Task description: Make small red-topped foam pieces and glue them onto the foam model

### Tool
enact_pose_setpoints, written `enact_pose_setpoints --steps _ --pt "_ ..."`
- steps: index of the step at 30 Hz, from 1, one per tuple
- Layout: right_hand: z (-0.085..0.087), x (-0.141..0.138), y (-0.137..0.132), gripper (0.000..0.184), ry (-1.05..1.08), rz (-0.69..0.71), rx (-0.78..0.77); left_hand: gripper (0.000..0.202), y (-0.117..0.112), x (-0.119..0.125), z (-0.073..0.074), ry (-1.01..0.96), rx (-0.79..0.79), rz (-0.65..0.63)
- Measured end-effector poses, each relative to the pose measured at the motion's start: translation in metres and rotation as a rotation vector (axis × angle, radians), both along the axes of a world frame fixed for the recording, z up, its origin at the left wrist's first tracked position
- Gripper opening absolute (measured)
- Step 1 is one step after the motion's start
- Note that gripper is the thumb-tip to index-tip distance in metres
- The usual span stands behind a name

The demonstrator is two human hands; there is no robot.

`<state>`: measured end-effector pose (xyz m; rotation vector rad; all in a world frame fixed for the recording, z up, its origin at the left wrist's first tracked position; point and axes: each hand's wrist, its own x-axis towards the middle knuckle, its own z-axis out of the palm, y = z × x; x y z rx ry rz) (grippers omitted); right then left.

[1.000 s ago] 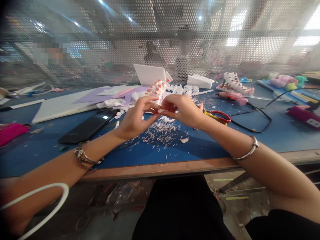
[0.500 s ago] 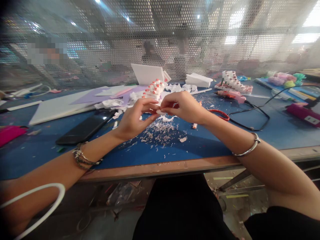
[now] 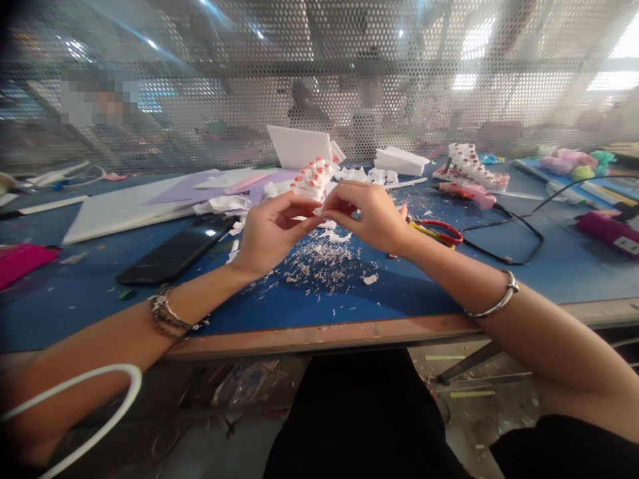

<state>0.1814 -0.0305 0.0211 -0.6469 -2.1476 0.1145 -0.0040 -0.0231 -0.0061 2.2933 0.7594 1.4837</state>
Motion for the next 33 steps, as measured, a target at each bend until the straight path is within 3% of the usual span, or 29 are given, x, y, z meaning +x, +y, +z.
enact_pose_setpoints --steps 6,13,20,33 --pt "-0.0014 -0.002 -0.0015 0.008 -0.056 -0.02 0.016 0.021 -0.001 -0.001 0.0033 0.028 0.064 -0.005" --pt "-0.0013 -0.0013 -0.0009 0.009 -0.064 -0.01 -0.009 0.017 0.0035 0.0011 0.0029 -0.066 -0.078 -0.12" --pt "-0.0015 -0.0002 0.0017 0.025 -0.135 0.012 -0.056 0.017 0.0006 0.0023 0.0073 -0.124 -0.247 -0.13" --pt "-0.0035 -0.0062 -0.005 0.022 0.062 0.001 -0.26 0.014 0.0018 0.0029 0.0054 -0.173 -0.367 -0.222"
